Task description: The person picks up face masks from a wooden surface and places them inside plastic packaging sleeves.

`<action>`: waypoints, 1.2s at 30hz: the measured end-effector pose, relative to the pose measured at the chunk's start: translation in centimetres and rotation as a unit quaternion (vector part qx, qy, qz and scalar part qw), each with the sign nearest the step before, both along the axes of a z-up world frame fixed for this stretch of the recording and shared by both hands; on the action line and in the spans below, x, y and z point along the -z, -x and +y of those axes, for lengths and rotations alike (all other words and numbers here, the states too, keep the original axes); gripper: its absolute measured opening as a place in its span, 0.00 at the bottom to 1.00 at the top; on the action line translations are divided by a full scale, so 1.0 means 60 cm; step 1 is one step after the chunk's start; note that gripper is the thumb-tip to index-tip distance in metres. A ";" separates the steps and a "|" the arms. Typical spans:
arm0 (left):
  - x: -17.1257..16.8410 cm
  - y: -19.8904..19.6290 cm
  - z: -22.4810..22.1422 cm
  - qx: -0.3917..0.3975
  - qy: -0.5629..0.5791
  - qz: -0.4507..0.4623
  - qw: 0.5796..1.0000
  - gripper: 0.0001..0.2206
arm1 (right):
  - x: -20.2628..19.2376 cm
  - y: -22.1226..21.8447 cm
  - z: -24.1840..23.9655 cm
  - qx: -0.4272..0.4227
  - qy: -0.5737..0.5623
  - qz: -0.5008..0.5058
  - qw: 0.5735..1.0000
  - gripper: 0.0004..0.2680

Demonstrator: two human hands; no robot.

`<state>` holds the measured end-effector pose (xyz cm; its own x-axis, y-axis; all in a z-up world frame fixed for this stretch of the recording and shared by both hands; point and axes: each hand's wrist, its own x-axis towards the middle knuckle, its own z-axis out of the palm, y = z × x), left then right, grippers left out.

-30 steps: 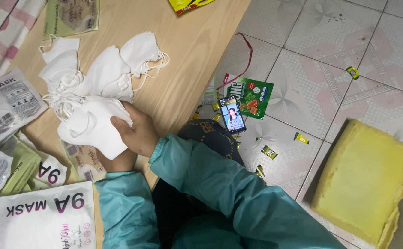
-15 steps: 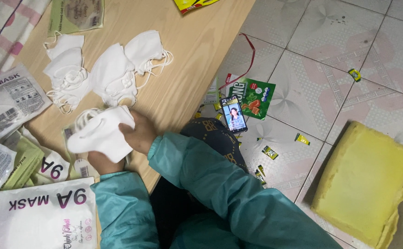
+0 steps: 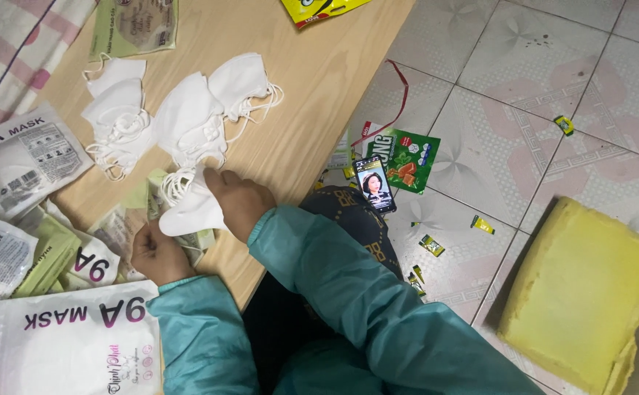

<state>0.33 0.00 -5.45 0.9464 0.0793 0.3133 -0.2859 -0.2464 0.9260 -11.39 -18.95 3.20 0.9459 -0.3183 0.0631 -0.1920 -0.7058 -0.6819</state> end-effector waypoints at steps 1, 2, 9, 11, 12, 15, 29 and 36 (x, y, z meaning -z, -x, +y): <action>-0.023 0.014 -0.004 0.000 0.000 0.000 1.000 0.03 | -0.001 0.001 -0.001 0.000 0.000 0.000 1.000 0.23; -0.046 0.026 -0.010 0.004 -0.088 -0.096 0.992 0.05 | -0.003 0.002 -0.002 -0.014 0.006 0.005 1.000 0.24; -0.114 0.054 -0.021 0.022 -0.366 -0.293 0.883 0.06 | -0.022 0.011 0.002 -0.003 -0.212 -0.121 0.970 0.18; -0.104 0.037 -0.007 0.060 -0.297 -0.290 0.908 0.07 | -0.008 0.003 -0.002 0.012 -0.221 -0.122 0.968 0.18; -0.099 0.028 -0.002 0.098 -0.226 -0.286 0.926 0.07 | -0.001 -0.001 -0.004 0.029 -0.230 -0.123 0.965 0.19; -0.109 0.026 0.010 0.065 -0.149 -0.238 0.958 0.05 | -0.022 0.004 0.005 0.048 -0.061 -0.111 0.991 0.19; -0.158 0.064 -0.007 0.077 -0.262 -0.320 0.907 0.07 | 0.008 -0.012 0.026 0.043 -0.317 -0.189 0.929 0.16; -0.150 0.058 -0.004 0.122 -0.244 -0.297 0.915 0.09 | 0.063 -0.047 0.044 0.133 -0.461 -0.194 0.856 0.16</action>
<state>-3.15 -0.27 3.53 0.5694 -0.3974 0.7196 -0.8040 -0.4518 0.3867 -8.58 -16.33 -0.59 0.7977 -0.6019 -0.0380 0.1042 0.1996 -0.9743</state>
